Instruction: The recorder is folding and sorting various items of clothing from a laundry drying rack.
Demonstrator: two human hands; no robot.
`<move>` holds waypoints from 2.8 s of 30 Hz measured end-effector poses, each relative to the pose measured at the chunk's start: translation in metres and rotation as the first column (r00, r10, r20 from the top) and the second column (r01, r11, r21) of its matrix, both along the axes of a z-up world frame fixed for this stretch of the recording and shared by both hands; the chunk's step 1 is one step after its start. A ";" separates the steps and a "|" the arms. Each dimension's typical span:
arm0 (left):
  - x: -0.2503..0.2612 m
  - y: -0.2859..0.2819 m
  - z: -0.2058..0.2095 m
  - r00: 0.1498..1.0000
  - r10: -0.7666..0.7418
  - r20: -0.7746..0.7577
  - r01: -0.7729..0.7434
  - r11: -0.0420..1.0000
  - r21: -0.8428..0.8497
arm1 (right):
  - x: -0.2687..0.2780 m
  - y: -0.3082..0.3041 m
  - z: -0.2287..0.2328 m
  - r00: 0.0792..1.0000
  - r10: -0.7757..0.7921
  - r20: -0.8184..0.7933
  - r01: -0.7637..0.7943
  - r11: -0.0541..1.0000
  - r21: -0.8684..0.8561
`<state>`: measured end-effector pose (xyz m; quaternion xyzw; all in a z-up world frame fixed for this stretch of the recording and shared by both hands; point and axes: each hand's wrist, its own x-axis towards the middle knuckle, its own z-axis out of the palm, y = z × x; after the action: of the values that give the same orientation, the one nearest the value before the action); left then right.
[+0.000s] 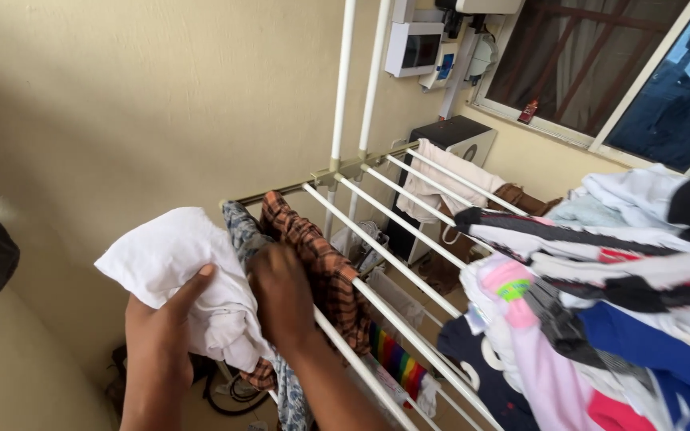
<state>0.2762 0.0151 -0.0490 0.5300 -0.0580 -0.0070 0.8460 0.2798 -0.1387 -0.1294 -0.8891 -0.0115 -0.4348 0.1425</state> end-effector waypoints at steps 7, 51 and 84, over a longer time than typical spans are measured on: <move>-0.038 -0.002 -0.016 0.989 -0.066 -0.132 0.068 0.998 0.008 | -0.071 0.008 -0.045 0.868 0.381 -0.318 -0.246 0.887 0.391; -0.146 -0.083 -0.391 0.681 -0.458 -0.571 0.560 0.828 0.003 | -0.202 -0.177 -0.410 0.752 -0.352 -0.557 0.584 0.748 0.315; -0.034 -0.176 -0.460 0.843 -0.307 -0.442 0.380 0.921 0.085 | -0.128 -0.275 -0.521 0.619 -0.427 -0.659 0.584 0.811 0.024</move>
<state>0.2427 -0.1611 -0.5090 0.5668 0.0321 -0.2775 0.7751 0.1518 -0.4135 -0.6502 -0.9236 0.3407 -0.1345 0.1134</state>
